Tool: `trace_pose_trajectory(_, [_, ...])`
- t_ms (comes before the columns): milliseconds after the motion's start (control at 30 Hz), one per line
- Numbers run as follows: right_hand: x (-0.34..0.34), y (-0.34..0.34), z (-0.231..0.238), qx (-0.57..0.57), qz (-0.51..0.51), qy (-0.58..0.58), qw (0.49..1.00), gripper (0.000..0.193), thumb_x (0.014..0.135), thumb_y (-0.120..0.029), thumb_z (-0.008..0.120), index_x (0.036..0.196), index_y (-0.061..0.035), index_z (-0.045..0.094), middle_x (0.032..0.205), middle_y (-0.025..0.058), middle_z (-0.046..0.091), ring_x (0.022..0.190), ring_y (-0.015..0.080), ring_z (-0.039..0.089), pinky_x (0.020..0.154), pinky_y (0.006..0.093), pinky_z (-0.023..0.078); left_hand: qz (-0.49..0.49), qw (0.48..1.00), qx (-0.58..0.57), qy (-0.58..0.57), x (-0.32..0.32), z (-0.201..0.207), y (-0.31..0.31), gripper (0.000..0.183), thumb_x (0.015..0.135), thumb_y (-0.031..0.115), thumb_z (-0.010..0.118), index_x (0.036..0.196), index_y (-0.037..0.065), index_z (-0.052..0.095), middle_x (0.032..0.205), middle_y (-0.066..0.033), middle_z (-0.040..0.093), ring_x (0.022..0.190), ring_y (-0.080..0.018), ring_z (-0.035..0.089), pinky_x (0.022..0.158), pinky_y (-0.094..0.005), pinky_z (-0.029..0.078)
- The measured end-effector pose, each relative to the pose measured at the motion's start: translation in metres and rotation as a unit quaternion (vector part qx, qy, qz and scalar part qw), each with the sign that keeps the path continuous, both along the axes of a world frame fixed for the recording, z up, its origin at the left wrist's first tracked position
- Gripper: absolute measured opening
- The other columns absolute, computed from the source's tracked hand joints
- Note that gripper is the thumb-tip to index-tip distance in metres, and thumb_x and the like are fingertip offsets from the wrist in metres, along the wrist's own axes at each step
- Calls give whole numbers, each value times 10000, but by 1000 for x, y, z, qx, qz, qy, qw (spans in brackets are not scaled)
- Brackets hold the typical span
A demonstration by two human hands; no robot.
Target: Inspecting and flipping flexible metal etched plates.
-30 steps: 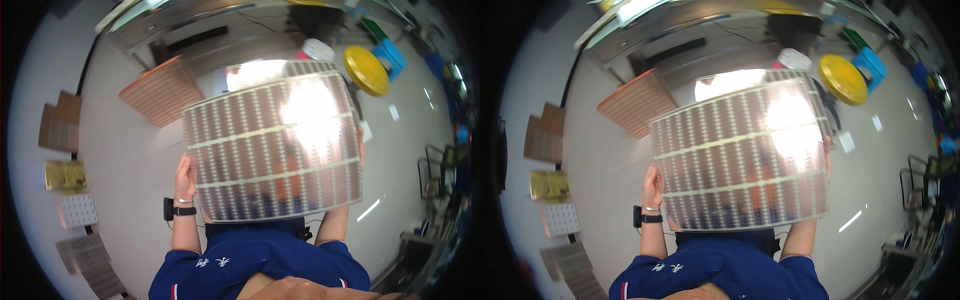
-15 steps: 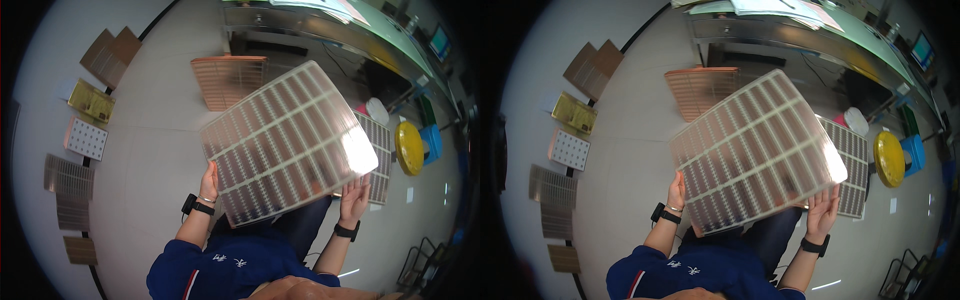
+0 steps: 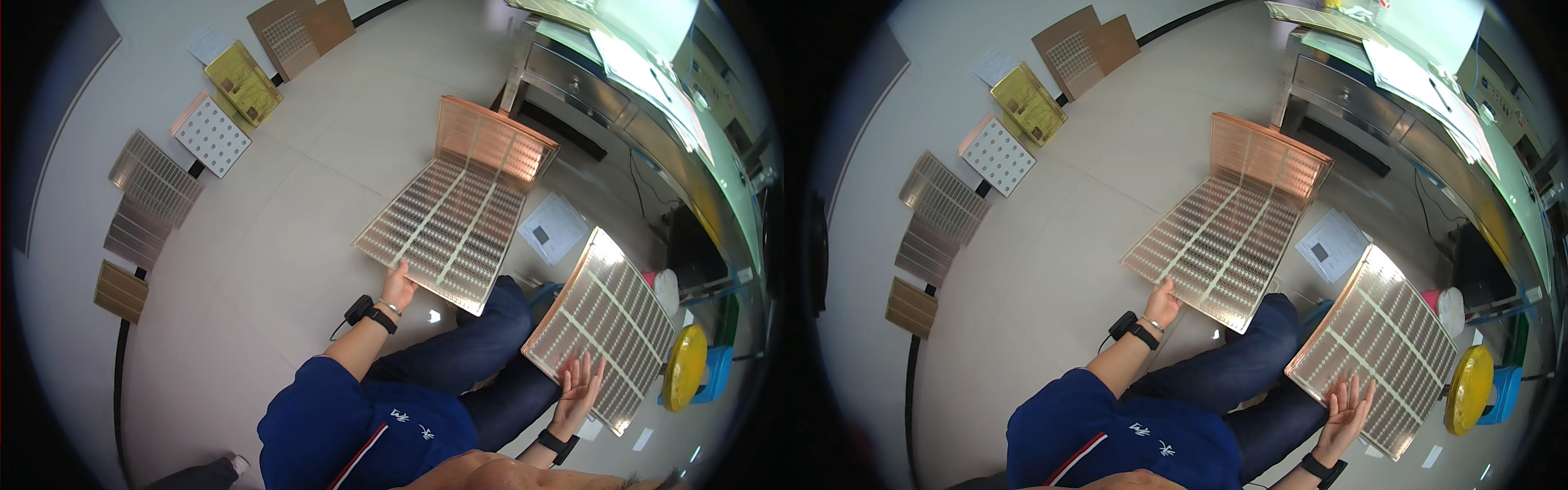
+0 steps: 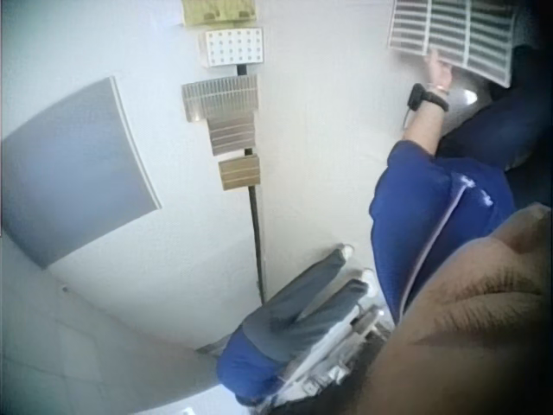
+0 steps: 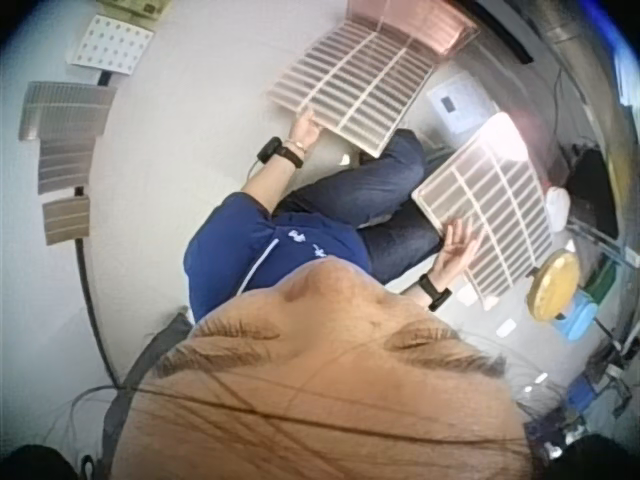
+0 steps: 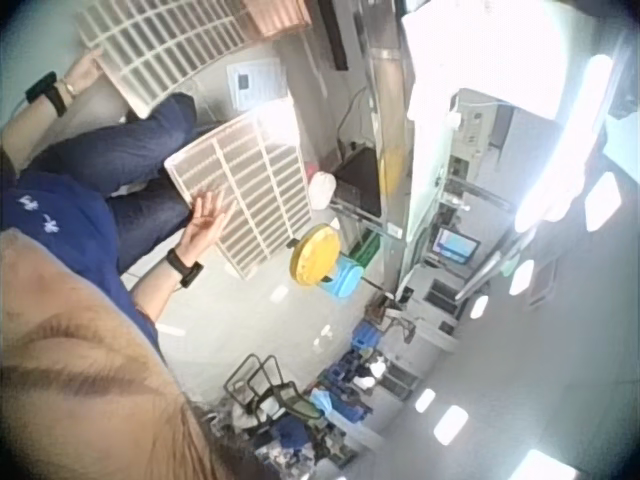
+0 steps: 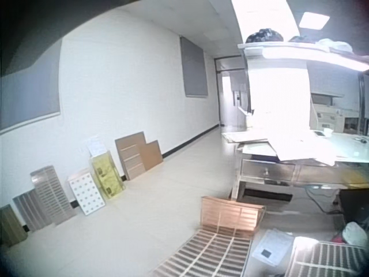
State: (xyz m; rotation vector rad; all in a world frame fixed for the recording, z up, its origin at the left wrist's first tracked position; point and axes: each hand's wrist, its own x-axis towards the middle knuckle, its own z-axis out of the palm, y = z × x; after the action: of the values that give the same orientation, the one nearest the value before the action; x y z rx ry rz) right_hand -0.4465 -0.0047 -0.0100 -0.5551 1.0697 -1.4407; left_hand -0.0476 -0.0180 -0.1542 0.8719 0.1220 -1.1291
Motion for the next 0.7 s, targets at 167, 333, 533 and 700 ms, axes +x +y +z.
trace_pose_trajectory(167, [3,4,-2,4,15,61,998,519,937,-268,417,1384,-82,231,1236,209,475,975,229,590,759,297,528,9,999,39,19,13,-62,-32,286,928,140,442,1194,124,338,1189,-101,449,1055,-274,494,864,-484,453])
trace_pose_trajectory(333, [6,4,1,20,17,74,997,520,936,-257,416,1382,-70,227,1228,212,481,962,257,594,752,301,529,56,993,101,17,15,-81,-76,324,910,107,449,1202,102,309,1229,-121,420,1067,-300,488,855,-525,436])
trace_pose_trajectory(533, [-5,7,-3,37,24,96,994,512,934,-264,421,1386,-109,238,1276,167,447,985,196,582,774,276,528,-74,997,8,-29,29,-35,-163,390,886,196,522,1242,124,381,1234,-83,446,1112,-277,463,949,-475,390])
trace_pose_trajectory(700, [-4,-4,9,27,30,182,983,538,929,-312,420,1386,-103,227,1314,163,403,981,202,581,753,290,544,-229,932,-246,-136,19,98,-223,593,908,252,493,1387,69,195,1373,-140,339,1221,-282,390,990,-439,360])
